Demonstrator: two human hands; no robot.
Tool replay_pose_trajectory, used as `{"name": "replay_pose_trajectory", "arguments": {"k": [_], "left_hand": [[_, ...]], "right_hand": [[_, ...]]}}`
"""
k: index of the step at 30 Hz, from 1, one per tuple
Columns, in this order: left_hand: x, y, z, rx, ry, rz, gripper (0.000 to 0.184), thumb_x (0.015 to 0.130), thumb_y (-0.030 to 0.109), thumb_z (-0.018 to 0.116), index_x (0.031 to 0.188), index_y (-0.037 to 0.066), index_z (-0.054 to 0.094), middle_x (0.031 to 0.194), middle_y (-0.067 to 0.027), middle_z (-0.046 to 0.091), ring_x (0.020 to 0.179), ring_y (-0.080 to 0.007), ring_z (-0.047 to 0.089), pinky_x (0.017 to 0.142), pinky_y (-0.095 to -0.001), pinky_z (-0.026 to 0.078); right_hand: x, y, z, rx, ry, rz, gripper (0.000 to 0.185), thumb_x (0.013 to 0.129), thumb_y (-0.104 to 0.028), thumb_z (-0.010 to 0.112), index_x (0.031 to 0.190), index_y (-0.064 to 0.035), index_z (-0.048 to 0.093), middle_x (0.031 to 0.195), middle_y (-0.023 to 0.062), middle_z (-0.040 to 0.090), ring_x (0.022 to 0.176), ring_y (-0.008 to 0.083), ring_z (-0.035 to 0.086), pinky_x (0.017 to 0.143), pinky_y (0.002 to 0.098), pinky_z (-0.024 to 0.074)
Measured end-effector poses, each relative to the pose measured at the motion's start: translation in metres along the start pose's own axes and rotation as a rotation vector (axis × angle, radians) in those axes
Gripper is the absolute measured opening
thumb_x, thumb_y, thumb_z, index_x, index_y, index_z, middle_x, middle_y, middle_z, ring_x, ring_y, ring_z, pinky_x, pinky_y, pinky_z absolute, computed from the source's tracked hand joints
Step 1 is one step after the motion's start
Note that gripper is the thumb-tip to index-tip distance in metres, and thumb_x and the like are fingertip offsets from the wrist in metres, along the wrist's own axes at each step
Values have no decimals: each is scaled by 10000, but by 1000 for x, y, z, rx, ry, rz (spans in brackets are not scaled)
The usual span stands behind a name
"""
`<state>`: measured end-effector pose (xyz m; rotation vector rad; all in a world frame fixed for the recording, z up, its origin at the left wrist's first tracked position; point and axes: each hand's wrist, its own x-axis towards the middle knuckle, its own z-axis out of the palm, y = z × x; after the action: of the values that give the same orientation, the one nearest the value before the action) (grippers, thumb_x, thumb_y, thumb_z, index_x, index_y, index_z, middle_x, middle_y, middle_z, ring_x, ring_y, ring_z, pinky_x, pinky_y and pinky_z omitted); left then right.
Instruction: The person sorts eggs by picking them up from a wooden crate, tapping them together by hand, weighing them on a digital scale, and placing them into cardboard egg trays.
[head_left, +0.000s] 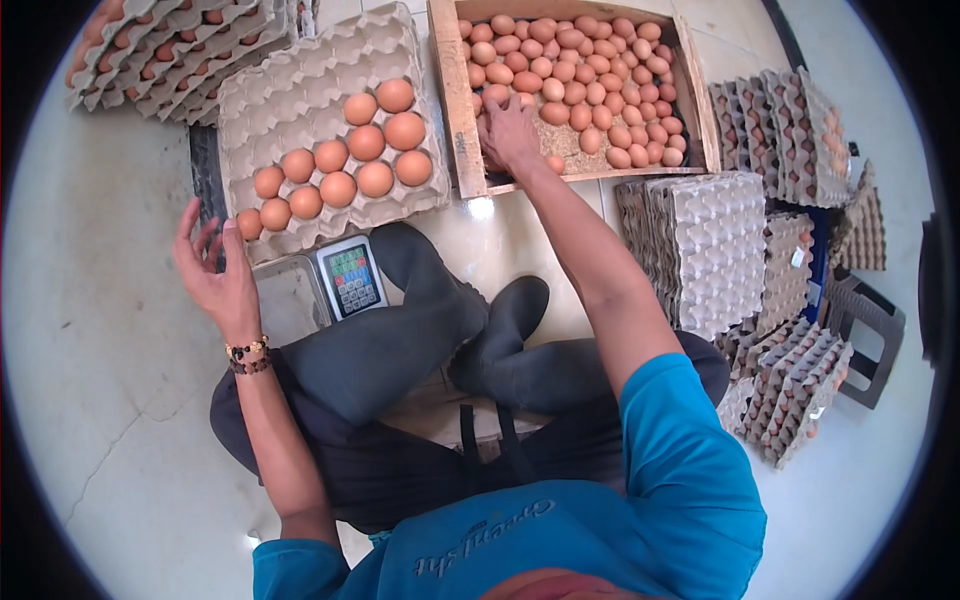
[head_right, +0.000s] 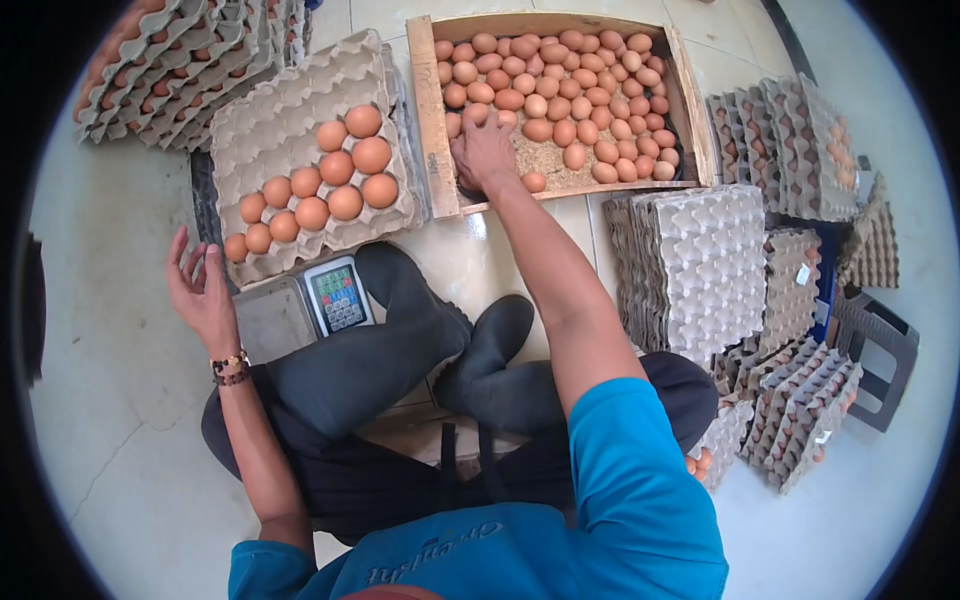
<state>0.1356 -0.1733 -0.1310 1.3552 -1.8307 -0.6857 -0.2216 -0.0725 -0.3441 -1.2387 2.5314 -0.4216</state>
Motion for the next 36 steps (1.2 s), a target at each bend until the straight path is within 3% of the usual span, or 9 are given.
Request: {"name": "replay_pose_trajectory", "arguments": {"k": [5, 11, 16, 20, 22, 24, 27, 30, 36], "left_hand": [[0, 0, 1, -36, 32, 6, 444, 920, 69, 661, 1336, 10, 519, 1354, -111, 537, 1050, -172, 603, 869, -321, 524], [0, 6, 1, -39, 48, -1, 416, 914, 47, 652, 1311, 8, 534, 1328, -102, 529, 1021, -164, 609, 844, -304, 530], [0, 12, 0, -74, 41, 37, 383, 912, 36, 641, 1283, 3, 550, 1317, -99, 529, 1003, -160, 615, 831, -295, 528], [0, 12, -1, -115, 48, 65, 366, 913, 34, 637, 1270, 0, 560, 1290, -98, 557, 979, -145, 621, 821, -292, 525], [-3, 14, 2, -161, 21, 69, 360, 911, 33, 638, 1263, 0, 569, 1257, -97, 587, 969, -136, 626, 826, -289, 523], [-8, 17, 5, -212, -35, 72, 349, 908, 30, 640, 1251, 1, 583, 1210, -94, 624, 960, -128, 631, 836, -285, 520], [-28, 45, 8, -230, -222, 156, 347, 903, 27, 639, 1246, 9, 600, 1139, -89, 668, 967, -130, 641, 852, -287, 518], [-65, 75, 18, -405, -498, 172, 351, 896, 40, 647, 1245, 16, 615, 1117, -89, 683, 979, -143, 650, 877, -297, 519], [-171, 170, 17, -747, -966, 371, 626, 836, 148, 761, 1391, 48, 490, 1201, -98, 639, 1072, -165, 631, 954, -319, 501]], "right_hand": [[9, 12, -1, 175, -32, 66, 545, 758, -418, 765, 1126, -34, 646, 1239, 236, 459, 1165, 431, 484, 963, 448, 496], [7, -12, -29, 48, -113, 310, 563, 705, -414, 762, 1011, 50, 674, 1270, 245, 462, 1137, 420, 527, 982, 455, 467], [20, 8, -23, 89, -84, 272, 599, 732, -515, 748, 896, 55, 665, 1039, 199, 603, 879, 321, 639, 763, 394, 544], [-2, 22, -61, 858, -301, 588, 510, 790, -497, 742, 874, -5, 636, 978, 132, 627, 748, 181, 648, 549, 346, 554], [-27, 29, -86, 1251, -350, 564, 442, 886, -485, 658, 909, -48, 599, 901, 104, 624, 658, 143, 624, 433, 256, 506], [-65, 28, -107, 1801, -328, 524, 450, 920, -475, 621, 992, -31, 595, 897, 123, 635, 681, 176, 652, 438, 237, 515], [-128, 9, -144, 2067, -364, 433, 490, 961, -481, 565, 1134, -23, 553, 986, 151, 642, 795, 242, 691, 440, 220, 524], [-199, -18, -180, 2268, -473, 330, 524, 979, -478, 539, 1210, -8, 522, 1038, 168, 641, 866, 301, 700, 450, 216, 536], [-328, -62, -207, 2219, -574, 385, 494, 999, -442, 522, 1204, 7, 530, 997, 169, 644, 803, 216, 694, 469, 185, 540]]}}
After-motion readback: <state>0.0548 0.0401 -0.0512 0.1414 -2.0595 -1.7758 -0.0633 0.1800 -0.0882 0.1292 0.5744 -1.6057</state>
